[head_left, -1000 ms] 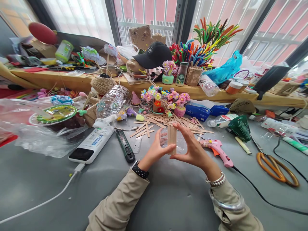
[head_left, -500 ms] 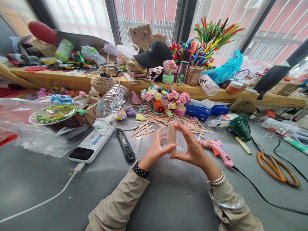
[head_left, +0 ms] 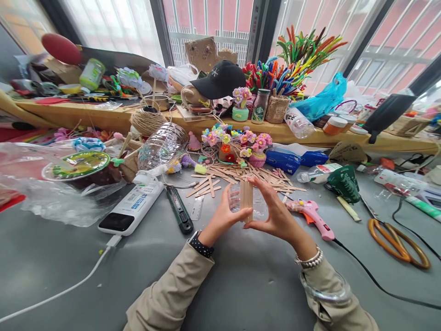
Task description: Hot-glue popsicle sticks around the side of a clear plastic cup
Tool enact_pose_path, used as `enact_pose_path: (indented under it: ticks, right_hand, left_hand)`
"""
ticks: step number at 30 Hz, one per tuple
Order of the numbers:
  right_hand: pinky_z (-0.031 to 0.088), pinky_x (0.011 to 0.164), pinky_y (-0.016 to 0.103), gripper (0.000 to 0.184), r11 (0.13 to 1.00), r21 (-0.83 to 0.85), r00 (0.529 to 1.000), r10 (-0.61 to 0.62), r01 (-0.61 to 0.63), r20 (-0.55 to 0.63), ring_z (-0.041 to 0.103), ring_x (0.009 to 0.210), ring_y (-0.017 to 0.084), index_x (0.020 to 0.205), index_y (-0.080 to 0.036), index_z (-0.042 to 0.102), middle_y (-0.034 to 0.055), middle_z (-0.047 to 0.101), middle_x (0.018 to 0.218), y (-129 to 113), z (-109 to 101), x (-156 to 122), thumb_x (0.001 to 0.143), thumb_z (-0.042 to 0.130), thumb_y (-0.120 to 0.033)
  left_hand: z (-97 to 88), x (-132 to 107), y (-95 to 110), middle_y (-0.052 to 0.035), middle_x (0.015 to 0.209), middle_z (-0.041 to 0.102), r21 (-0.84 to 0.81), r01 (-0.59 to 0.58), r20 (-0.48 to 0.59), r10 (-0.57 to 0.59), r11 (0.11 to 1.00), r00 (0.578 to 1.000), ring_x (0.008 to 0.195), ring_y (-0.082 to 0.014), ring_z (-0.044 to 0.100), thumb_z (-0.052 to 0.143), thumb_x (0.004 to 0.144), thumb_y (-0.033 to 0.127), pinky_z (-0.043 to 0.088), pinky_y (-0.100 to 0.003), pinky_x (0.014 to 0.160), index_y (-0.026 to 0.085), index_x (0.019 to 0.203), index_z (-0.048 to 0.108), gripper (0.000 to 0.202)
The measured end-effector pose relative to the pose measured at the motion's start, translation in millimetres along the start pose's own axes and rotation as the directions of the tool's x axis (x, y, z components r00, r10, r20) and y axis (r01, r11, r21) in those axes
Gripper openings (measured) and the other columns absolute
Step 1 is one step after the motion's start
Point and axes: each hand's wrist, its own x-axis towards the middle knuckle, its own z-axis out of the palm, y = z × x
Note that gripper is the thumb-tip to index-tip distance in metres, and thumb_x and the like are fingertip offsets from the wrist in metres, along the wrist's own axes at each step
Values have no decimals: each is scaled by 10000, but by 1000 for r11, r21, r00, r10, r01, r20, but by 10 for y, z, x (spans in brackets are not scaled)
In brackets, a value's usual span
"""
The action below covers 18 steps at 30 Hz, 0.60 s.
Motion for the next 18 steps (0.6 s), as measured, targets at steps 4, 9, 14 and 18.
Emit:
enact_pose_path:
  ticks: [4, 9, 14, 18]
  right_hand:
    - [261, 1023, 444, 975, 999, -28, 1000, 14, -15, -17, 244, 1266, 241, 1359, -255, 55, 87, 281, 1378, 1, 6, 2, 613, 629, -509]
    - [233, 1026, 474, 1037, 991, -110, 996, 71, -77, -61, 172, 1289, 271, 1364, -243, 27, 96, 208, 1405, 60, 55, -4, 574, 597, -595]
    - [221, 1028, 471, 862, 967, -110, 970, 219, -231, -109, 207, 1278, 255, 1364, -198, 86, 122, 284, 1367, 133, 166, -24, 699, 462, -598]
    - [227, 1035, 438, 768, 947, -69, 949, 316, -315, -1, 178, 1291, 225, 1349, -177, 180, 114, 287, 1374, 124, 218, -33, 742, 407, -589]
  left_hand:
    - [-13, 11, -18, -223, 1305, 311, -48, -7, -15, 7, 999, 1000, 1210, -305, 341, 692, 560, 448, 314, -442, 967, 143, 1307, 64, 1023]
    - [-18, 30, -38, -206, 1326, 274, -73, -114, -161, 101, 991, 982, 1217, -297, 329, 692, 571, 417, 285, -439, 986, 173, 1295, 104, 964]
    - [-14, 32, -40, -187, 1333, 255, -102, -179, -314, 139, 978, 939, 1200, -292, 353, 684, 600, 382, 291, -441, 981, 200, 1296, 107, 922]
    - [-22, 36, -56, -169, 1326, 278, -141, -199, -353, 139, 970, 925, 1187, -283, 377, 691, 602, 369, 301, -430, 979, 218, 1294, 131, 903]
